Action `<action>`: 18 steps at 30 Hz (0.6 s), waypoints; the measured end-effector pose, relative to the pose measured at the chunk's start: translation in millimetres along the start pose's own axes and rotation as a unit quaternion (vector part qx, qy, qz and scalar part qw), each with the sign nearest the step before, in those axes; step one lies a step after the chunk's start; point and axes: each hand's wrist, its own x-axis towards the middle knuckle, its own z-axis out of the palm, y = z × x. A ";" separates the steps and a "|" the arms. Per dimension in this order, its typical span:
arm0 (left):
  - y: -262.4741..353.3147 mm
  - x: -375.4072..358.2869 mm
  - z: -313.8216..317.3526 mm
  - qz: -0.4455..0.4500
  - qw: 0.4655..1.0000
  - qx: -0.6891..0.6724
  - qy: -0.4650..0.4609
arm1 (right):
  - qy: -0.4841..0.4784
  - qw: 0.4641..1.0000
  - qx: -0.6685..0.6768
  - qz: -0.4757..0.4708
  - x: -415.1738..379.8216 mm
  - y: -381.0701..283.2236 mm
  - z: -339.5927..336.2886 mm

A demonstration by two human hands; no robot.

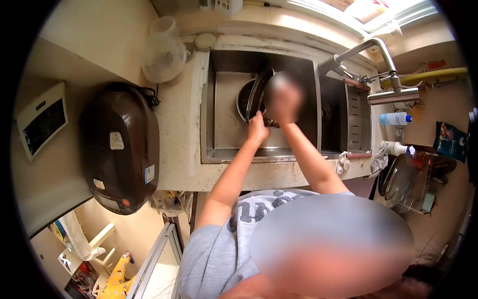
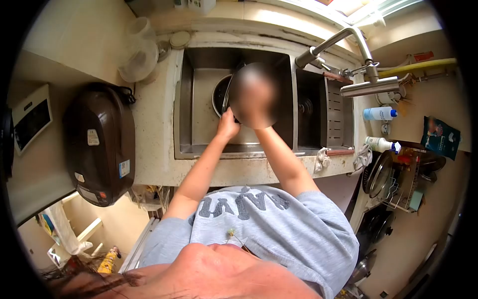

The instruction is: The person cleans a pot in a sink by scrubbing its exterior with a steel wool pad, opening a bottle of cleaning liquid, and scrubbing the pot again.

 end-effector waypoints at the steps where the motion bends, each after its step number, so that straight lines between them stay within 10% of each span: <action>1: 4.6 -2.0 0.3 -0.018 1.000 -0.001 0.008 | 0.031 0.998 0.043 0.031 1.0 -7.9 -1.9; 11: -4.7 -0.5 -4.7 -0.007 1.000 0.005 -0.004 | 0.009 0.987 0.090 0.131 -35.3 -0.2 13.8; 14: -2.3 0.6 -3.0 -0.008 0.999 -0.049 0.017 | -0.053 0.998 0.009 -0.043 -43.1 -13.8 -6.0; 18: -7.9 1.1 -9.7 -0.015 0.999 -0.035 -0.003 | -0.111 0.993 -0.013 -0.048 -28.9 -14.7 -5.7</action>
